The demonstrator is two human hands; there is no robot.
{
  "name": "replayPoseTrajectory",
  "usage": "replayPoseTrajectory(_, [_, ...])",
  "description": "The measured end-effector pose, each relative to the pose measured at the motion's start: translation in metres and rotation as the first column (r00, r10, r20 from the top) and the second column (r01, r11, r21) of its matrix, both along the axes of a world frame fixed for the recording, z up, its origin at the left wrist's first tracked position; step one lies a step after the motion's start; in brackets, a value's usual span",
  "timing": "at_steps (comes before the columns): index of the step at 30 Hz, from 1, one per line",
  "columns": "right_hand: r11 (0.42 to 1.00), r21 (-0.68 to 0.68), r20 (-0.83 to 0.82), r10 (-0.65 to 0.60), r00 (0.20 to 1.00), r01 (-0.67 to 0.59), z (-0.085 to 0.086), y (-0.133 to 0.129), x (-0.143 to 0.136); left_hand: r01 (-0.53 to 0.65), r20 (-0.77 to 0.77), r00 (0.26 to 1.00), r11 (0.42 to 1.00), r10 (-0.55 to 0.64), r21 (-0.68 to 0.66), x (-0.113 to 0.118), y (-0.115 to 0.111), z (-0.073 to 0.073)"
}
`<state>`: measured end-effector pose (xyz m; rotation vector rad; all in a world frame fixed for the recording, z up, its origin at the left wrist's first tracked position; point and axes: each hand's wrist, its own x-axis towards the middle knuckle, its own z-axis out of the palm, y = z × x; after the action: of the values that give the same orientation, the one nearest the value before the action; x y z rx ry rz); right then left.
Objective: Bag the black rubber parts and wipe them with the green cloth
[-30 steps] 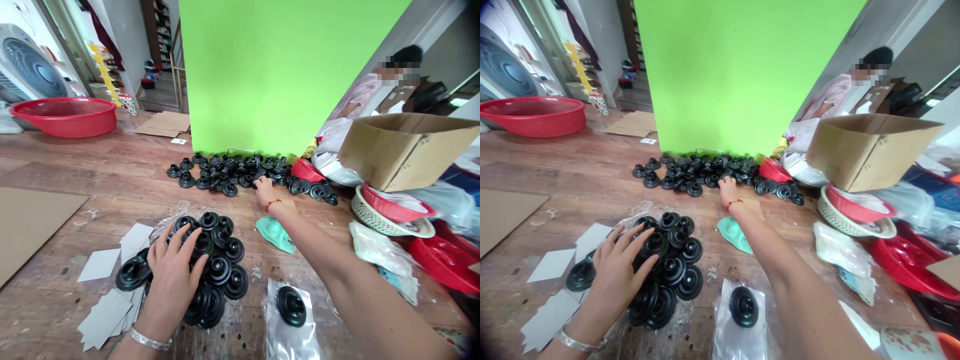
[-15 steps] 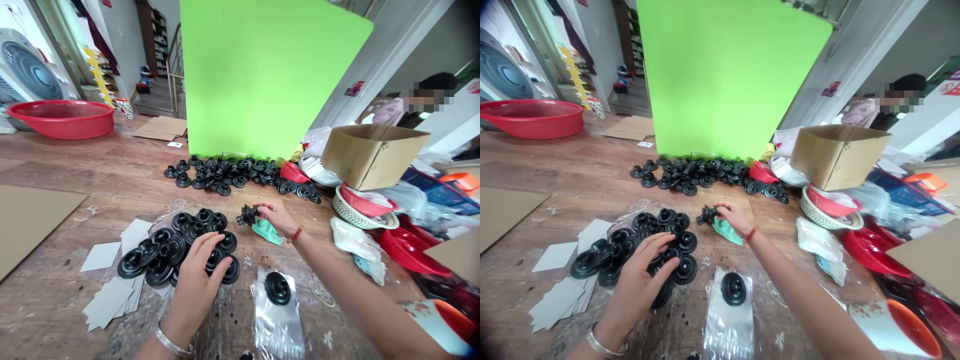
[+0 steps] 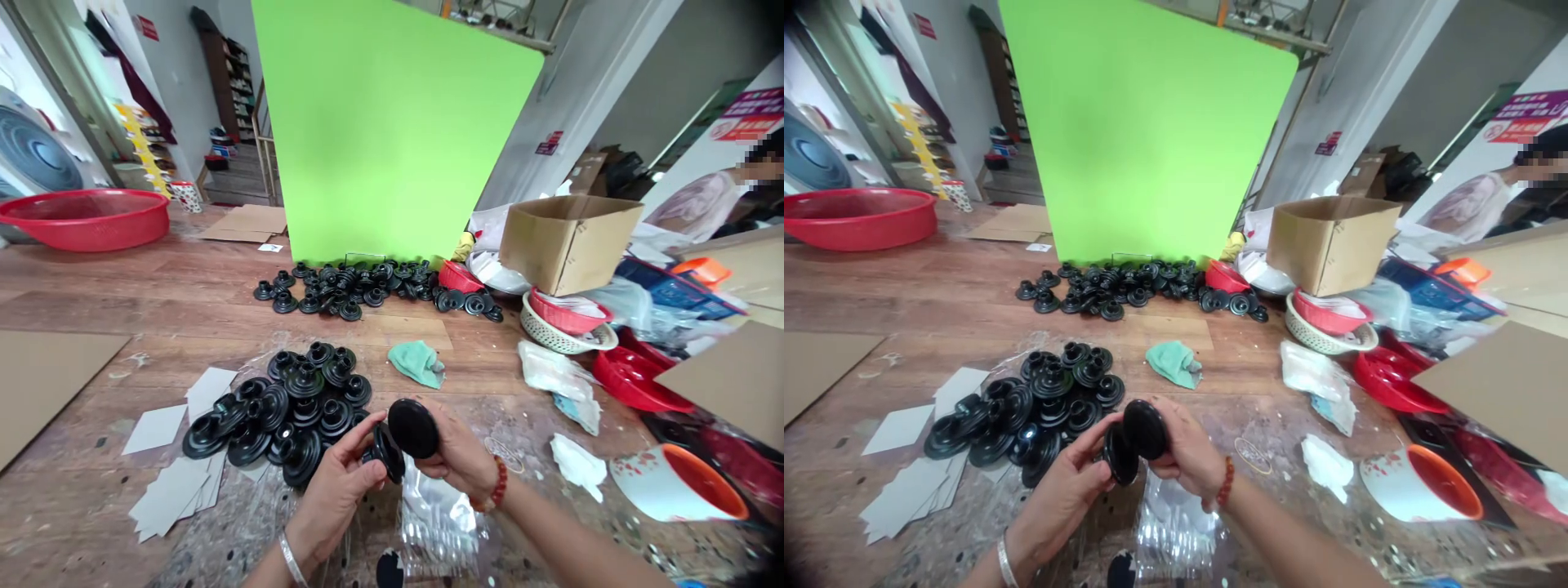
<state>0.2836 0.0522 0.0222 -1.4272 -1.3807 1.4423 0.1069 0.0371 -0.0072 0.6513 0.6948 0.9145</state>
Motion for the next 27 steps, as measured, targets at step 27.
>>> replayPoseTrajectory(27, [0.811,0.519,0.531,-0.057,0.845,-0.272,0.019,0.04,-0.005,-0.096,-0.154,0.983,0.995,0.098,0.019,-0.022,0.001,0.002])
